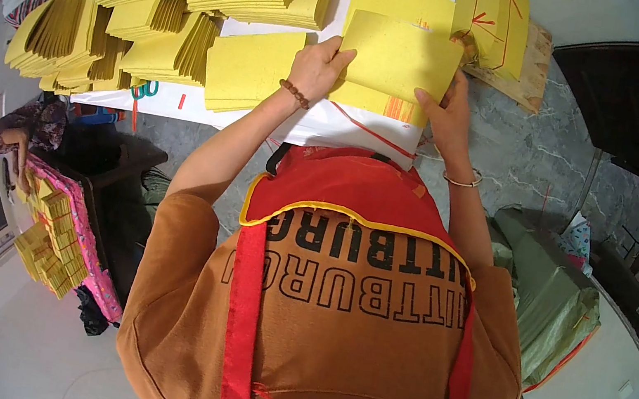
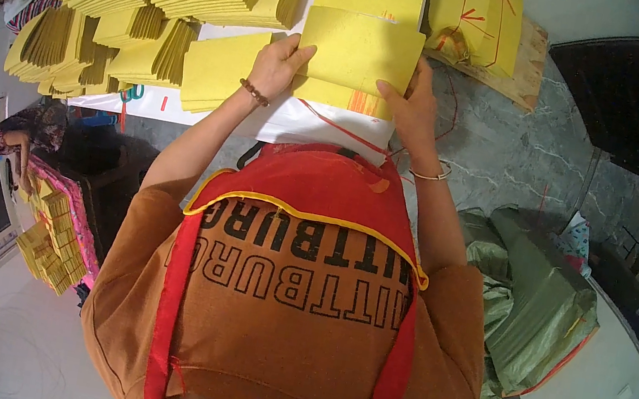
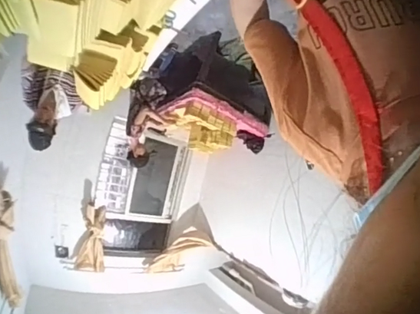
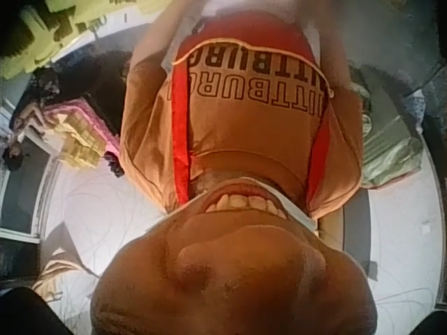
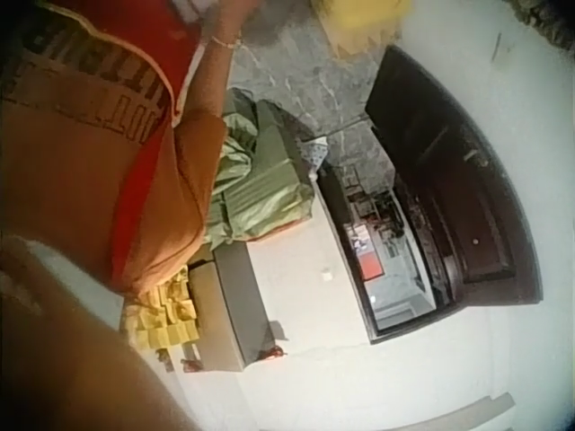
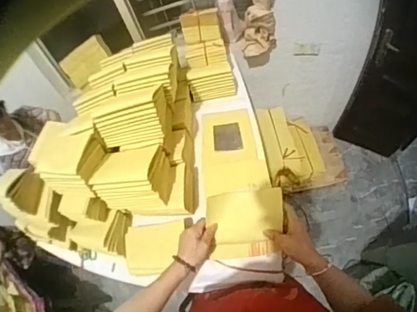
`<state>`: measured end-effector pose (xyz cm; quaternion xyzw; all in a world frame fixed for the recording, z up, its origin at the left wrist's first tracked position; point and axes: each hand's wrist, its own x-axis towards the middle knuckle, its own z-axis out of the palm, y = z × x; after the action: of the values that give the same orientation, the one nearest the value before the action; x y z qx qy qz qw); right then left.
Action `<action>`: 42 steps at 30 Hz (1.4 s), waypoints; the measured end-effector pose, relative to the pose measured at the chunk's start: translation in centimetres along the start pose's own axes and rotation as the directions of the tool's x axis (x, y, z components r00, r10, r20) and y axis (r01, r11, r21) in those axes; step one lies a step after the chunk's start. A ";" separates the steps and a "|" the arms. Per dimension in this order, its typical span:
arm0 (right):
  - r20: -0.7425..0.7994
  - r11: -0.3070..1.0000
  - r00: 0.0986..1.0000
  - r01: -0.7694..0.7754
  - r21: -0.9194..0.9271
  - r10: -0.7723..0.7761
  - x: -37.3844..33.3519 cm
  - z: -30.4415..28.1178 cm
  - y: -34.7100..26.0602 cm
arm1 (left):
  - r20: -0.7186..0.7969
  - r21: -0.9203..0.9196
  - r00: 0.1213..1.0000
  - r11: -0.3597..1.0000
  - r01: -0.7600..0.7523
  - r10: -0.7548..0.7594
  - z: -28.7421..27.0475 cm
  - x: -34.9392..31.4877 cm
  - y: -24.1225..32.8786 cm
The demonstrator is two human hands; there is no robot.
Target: Apply silver foil squares to yellow paper sheets and stack them.
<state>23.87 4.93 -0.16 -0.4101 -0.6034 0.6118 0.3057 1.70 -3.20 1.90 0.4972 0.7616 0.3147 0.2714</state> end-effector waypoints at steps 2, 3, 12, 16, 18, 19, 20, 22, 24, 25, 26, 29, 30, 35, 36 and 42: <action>-0.036 0.999 0.999 0.004 0.047 -0.002 0.0 0.4 -0.8 | 0.003 0.028 0.999 0.998 0.051 -0.051 0.1 0.3 -0.1; -0.038 0.999 0.999 0.002 0.048 -0.001 0.1 0.3 -0.6 | 0.004 0.025 0.997 0.996 0.083 -0.083 0.2 0.5 0.0; -0.128 0.969 0.992 -0.022 -0.245 -0.009 1.3 0.5 0.3 | -0.010 -0.071 0.991 0.988 0.134 -0.136 1.2 1.4 -1.0; -0.150 0.943 0.989 -0.047 -0.330 -0.003 1.3 0.7 0.5 | 0.055 -0.262 0.967 0.931 0.255 -0.250 0.2 1.3 0.2; -0.161 0.936 0.987 -0.048 -0.348 -0.009 1.2 0.9 0.3 | -0.112 -0.123 0.993 0.992 0.031 -0.045 -0.1 0.4 1.1; -0.183 0.935 0.983 -0.070 -0.349 0.006 1.3 0.9 0.4 | -0.244 0.050 0.952 0.983 -0.176 0.183 -0.3 0.1 1.7; -0.205 0.933 0.978 -0.093 -0.349 0.021 1.3 1.0 0.4 | -0.136 0.288 0.944 0.923 -0.253 0.301 -0.7 0.1 2.4; -0.205 0.936 0.979 -0.086 -0.341 0.016 1.4 1.1 0.5 | -0.072 0.382 0.899 0.845 -0.374 0.431 0.4 -0.2 3.4; -0.207 0.939 0.978 -0.079 -0.334 0.008 1.4 1.1 0.7 | 0.064 0.448 0.814 0.712 -0.541 0.578 2.5 0.1 3.4; -0.211 0.951 0.977 -0.082 -0.299 0.018 1.4 1.1 1.0 | 0.064 0.448 0.813 0.712 -0.542 0.579 3.0 0.2 2.7; -0.214 0.961 0.976 -0.084 -0.262 0.027 1.4 1.1 1.1 | 0.109 0.496 0.818 0.683 -0.537 0.564 3.5 0.1 2.1; -0.169 0.922 0.986 -0.059 -0.383 -0.007 1.4 1.0 0.3 | 0.165 0.558 0.827 0.640 -0.528 0.538 4.3 0.0 1.1; -0.171 0.922 0.985 -0.061 -0.383 -0.006 1.1 1.2 -0.5 | 0.168 0.570 0.834 0.639 -0.517 0.525 4.3 0.0 1.0; 0.136 0.297 0.866 0.306 -0.904 -0.481 -2.1 2.0 -1.2 | 0.190 0.580 0.845 0.637 -0.507 0.500 4.4 0.1 1.2; 0.132 0.299 0.867 0.303 -0.905 -0.480 -2.9 2.2 -0.8 | 0.197 0.596 0.842 0.621 -0.510 0.502 4.5 0.1 1.2; 0.329 0.283 0.886 0.424 -0.860 -0.326 -3.6 2.2 1.2 | 0.245 0.506 0.810 0.643 -0.576 0.533 3.7 0.3 0.4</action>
<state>23.77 0.63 -0.97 -0.3279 -0.9292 0.1034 0.1355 4.51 -2.00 -0.21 0.7740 0.6193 0.1277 0.0325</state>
